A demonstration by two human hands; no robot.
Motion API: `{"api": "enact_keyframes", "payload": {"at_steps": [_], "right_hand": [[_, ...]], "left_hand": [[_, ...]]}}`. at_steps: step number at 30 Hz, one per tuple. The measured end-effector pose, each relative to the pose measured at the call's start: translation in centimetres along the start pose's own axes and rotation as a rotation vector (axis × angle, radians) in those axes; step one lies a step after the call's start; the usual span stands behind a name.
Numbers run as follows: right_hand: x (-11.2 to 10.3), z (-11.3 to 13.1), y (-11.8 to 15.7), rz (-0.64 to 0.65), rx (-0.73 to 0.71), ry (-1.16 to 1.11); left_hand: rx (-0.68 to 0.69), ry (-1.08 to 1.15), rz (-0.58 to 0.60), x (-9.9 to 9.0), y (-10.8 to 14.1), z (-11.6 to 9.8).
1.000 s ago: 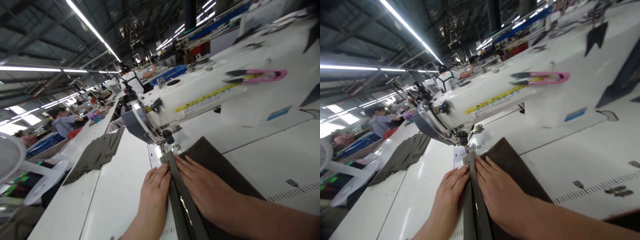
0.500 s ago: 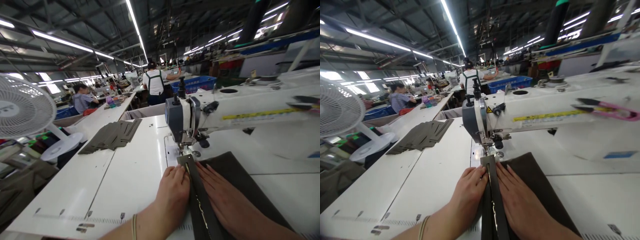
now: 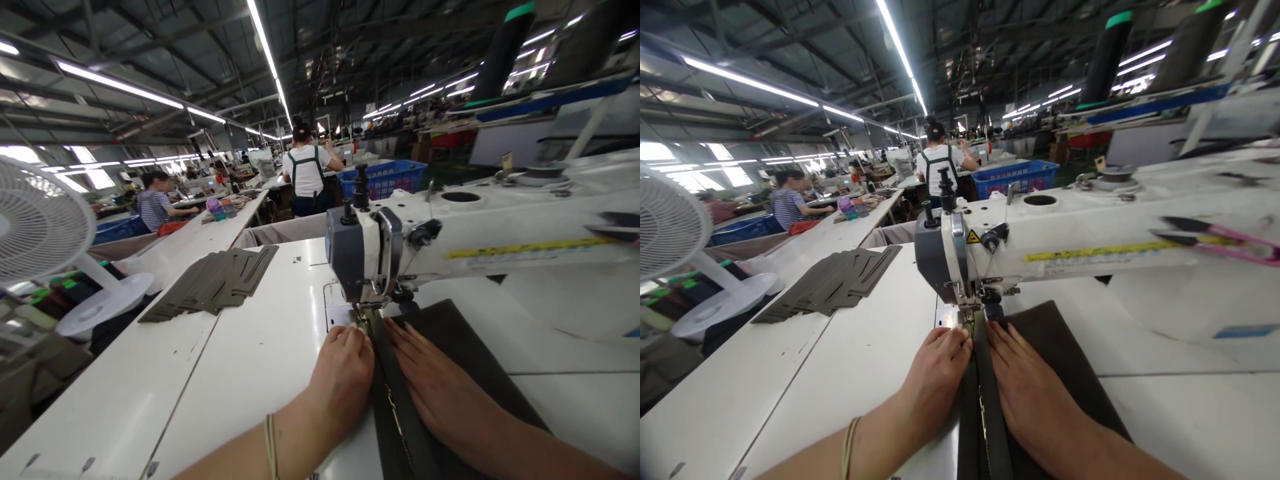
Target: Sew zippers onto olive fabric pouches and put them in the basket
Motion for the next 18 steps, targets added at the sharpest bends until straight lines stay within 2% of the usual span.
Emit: {"api": "enact_keyframes", "payload": {"at_steps": [8, 18], "right_hand": [[-0.7, 0.14, -0.17, -0.068, -0.025, 0.053], [-0.65, -0.21, -0.38, 0.013, 0.001, -0.035]], "left_hand": [[0.005, 0.044, 0.015, -0.15, -0.08, 0.03], [0.009, 0.059, 0.042, -0.22, -0.39, 0.04]]}}
Point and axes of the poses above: each hand's wrist, its own y-axis away from the middle knuckle, its own x-axis out of the palm, z = x × y, the point moved 6 cm from there along -y, towards the middle knuckle, and after that the axes turned 10 degrees about z, right-handed, at the moved point
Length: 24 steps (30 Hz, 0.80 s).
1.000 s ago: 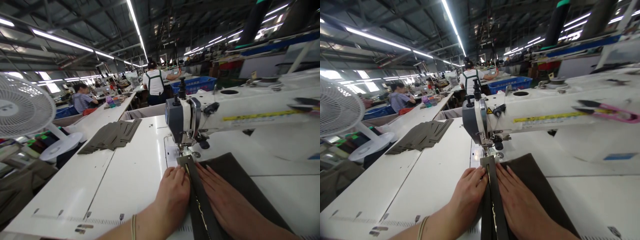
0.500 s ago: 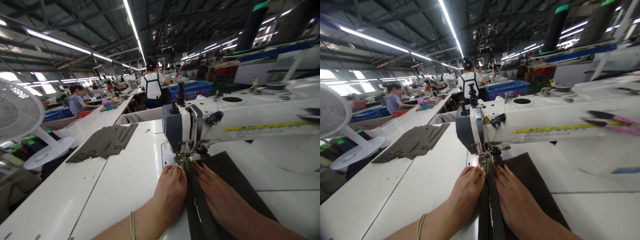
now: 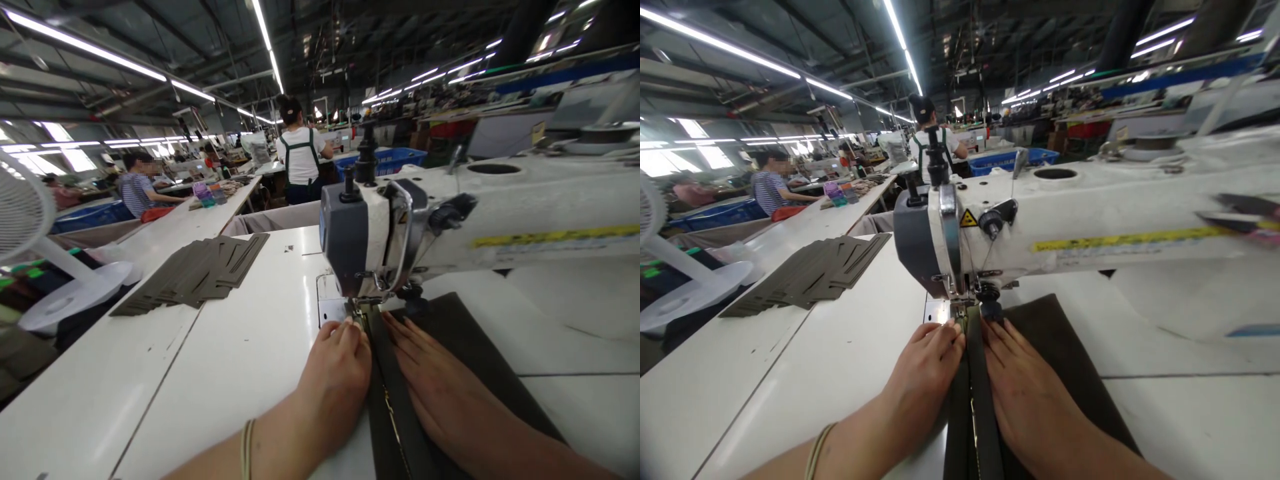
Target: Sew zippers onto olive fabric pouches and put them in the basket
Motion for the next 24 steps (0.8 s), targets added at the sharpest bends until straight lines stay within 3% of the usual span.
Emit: {"api": "enact_keyframes", "payload": {"at_steps": [16, 24], "right_hand": [[0.03, -0.12, 0.04, 0.01, 0.011, -0.04], [-0.04, -0.07, -0.31, -0.008, 0.01, 0.015]], "left_hand": [[-0.023, -0.008, 0.063, -0.03, -0.16, 0.23], [-0.006, -0.077, 0.04, 0.08, -0.33, 0.4]]}}
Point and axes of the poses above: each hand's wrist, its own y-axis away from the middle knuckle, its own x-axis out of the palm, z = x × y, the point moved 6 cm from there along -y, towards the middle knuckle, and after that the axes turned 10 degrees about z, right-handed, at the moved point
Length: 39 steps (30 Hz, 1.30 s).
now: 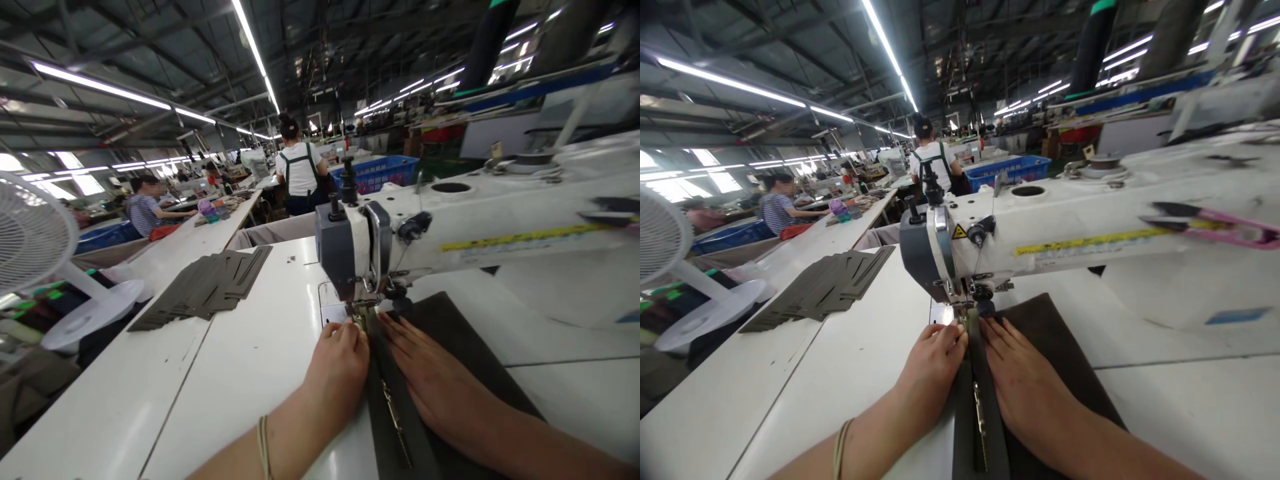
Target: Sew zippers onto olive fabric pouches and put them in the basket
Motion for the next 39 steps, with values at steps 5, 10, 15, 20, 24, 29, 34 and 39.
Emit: {"api": "enact_keyframes", "payload": {"at_steps": [5, 10, 15, 20, 24, 29, 34, 39], "right_hand": [[0.2, 0.0, 0.0, 0.015, -0.003, 0.016], [1.0, -0.6, -0.4, 0.012, 0.009, -0.026], [-0.3, -1.6, -0.9, -0.009, -0.002, -0.166], [-3.9, 1.4, 1.6, 0.0, -0.112, -0.263], [-4.6, 5.3, 4.2, -0.164, -0.252, -0.032], [-4.1, 6.9, 4.7, -0.242, -0.27, 0.127], [-3.7, 6.9, 4.8, -0.271, -0.241, 0.061], [-2.9, 6.6, 5.1, -0.331, -0.158, -0.001]], "left_hand": [[0.012, -0.014, -0.043, -0.3, 0.1, 0.0], [0.013, 0.065, -0.045, -0.7, -0.1, 0.5], [-0.038, 0.114, -0.026, -1.0, -0.7, 1.8], [0.035, 0.178, -0.085, -0.8, 0.8, 1.5], [0.066, 0.245, -0.15, -0.6, 2.9, 0.4], [0.038, 0.225, -0.15, -0.5, 3.8, -0.5], [0.045, 0.147, -0.144, -0.8, 3.5, -1.1], [0.045, 0.138, -0.123, -1.3, 3.0, -1.3]]}}
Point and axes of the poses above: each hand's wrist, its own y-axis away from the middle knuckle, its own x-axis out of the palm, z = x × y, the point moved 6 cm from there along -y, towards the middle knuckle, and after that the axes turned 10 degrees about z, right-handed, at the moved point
